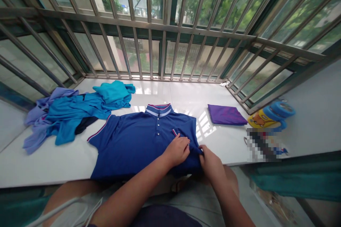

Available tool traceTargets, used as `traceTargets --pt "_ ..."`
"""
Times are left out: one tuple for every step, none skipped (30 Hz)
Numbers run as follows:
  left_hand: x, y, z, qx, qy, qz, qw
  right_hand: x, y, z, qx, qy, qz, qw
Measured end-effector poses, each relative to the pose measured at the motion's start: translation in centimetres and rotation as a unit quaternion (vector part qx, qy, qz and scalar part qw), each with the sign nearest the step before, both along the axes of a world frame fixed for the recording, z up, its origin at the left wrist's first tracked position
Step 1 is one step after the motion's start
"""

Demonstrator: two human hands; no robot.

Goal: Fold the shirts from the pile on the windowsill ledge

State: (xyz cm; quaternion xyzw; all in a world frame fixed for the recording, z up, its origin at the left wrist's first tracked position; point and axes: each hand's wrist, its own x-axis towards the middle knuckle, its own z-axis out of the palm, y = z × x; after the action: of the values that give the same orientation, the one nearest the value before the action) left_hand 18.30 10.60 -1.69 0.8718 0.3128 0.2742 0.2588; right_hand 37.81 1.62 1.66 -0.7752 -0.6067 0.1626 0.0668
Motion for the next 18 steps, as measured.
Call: traceTargets --pt "0.0 -0.1 -0.2 0.006 0.008 -0.007 1.0 -0.3 0.0 0.1 0.0 -0.028 -0.027 0.999" --pt "0.0 -0.1 -0.4 0.014 0.019 -0.018 1.0 -0.3 -0.1 0.1 0.001 -0.057 -0.047 0.997" --pt "0.0 -0.2 -0.5 0.024 0.032 -0.031 0.999 -0.3 -0.1 0.2 0.004 -0.085 -0.058 0.995" --pt "0.0 -0.3 -0.5 0.034 0.045 -0.045 0.997 -0.1 -0.2 0.1 0.005 -0.108 -0.058 0.992" --pt "0.0 -0.3 -0.5 0.044 0.057 -0.057 0.996 0.3 -0.3 -0.1 0.005 -0.123 -0.048 0.991" --pt "0.0 -0.4 -0.5 0.053 0.067 -0.067 0.994 0.6 -0.4 -0.3 0.004 -0.13 -0.031 0.991" --pt "-0.1 -0.4 -0.4 0.06 0.077 -0.075 0.992 1.0 -0.4 -0.6 0.005 -0.133 -0.012 0.991" --pt "-0.1 -0.4 -0.2 0.065 0.085 -0.081 0.991 1.4 -0.4 -0.9 0.012 -0.132 0.011 0.991" --pt "-0.2 -0.3 0.0 0.071 0.093 -0.086 0.989 1.8 -0.2 -1.2 0.027 -0.127 0.036 0.991" --pt "-0.2 -0.3 0.2 0.078 0.101 -0.091 0.988 2.0 0.2 -1.4 0.047 -0.12 0.061 0.99" --pt "-0.3 -0.3 0.4 0.086 0.109 -0.093 0.986 2.1 0.9 -1.6 0.072 -0.11 0.086 0.988" --pt "-0.2 -0.4 0.5 0.095 0.117 -0.093 0.984 2.0 1.9 -1.7 0.095 -0.098 0.107 0.985" --pt "-0.2 -0.5 0.7 0.105 0.124 -0.09 0.983 1.8 3.1 -1.8 0.11 -0.088 0.122 0.982" --pt "-0.1 -0.7 0.8 0.113 0.131 -0.083 0.981 1.5 4.5 -1.9 0.11 -0.081 0.129 0.982" --pt "-0.1 -1.0 0.9 0.118 0.139 -0.073 0.981 1.0 6.0 -2.0 0.093 -0.081 0.127 0.984" --pt "0.0 -1.3 1.0 0.119 0.146 -0.06 0.98 0.5 7.5 -2.1 0.065 -0.087 0.12 0.987" --pt "0.1 -1.7 1.1 0.116 0.153 -0.045 0.98 0.1 8.8 -2.2 0.035 -0.099 0.11 0.988" --pt "0.1 -2.2 1.1 0.111 0.159 -0.031 0.981 -0.3 10.0 -2.3 0.012 -0.112 0.098 0.989"
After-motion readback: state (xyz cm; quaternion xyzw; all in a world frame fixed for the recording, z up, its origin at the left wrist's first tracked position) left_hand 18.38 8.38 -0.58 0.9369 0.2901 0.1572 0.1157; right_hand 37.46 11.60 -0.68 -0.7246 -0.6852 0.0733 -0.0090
